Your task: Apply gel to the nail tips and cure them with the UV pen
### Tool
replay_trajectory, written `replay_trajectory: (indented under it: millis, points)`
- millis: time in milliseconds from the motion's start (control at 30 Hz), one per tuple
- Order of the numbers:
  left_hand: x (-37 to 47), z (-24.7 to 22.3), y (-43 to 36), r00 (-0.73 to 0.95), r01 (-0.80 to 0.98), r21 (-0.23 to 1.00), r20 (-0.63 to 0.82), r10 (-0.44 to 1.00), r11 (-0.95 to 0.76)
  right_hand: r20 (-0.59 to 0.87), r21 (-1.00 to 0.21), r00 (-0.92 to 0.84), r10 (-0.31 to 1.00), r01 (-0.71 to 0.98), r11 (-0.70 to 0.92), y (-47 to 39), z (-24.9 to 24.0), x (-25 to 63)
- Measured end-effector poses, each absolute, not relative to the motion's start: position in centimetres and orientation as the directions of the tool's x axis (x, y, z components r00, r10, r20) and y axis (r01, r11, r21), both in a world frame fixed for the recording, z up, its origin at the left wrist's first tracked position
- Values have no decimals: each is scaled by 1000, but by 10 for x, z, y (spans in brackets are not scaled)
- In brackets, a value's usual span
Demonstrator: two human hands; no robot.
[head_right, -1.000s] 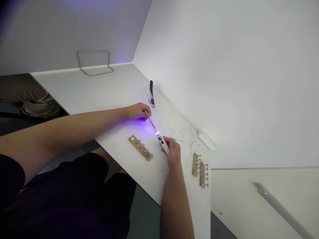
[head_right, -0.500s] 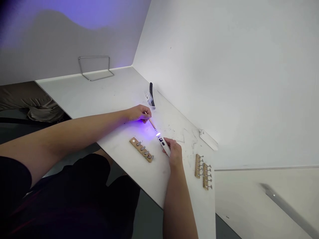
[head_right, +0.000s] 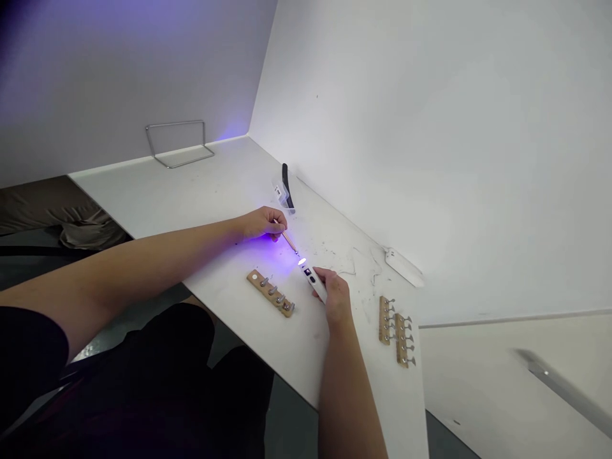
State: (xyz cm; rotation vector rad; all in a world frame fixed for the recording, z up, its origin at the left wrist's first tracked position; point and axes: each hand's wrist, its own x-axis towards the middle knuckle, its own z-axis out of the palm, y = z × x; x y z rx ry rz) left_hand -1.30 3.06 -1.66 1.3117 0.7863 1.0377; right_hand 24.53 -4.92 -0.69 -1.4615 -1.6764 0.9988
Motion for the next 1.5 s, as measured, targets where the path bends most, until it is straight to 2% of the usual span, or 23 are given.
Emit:
replay_trajectory:
  millis: [767, 1500]
  points:
    - [-14, -15, 29, 369, -169, 985, 87, 925, -25, -13, -889, -126, 992, 455, 46, -51, 2, 242]
    - [-14, -15, 25, 337, -194, 981, 53, 940, 14, -57, -944, -129, 990, 328, -12, -53, 4, 240]
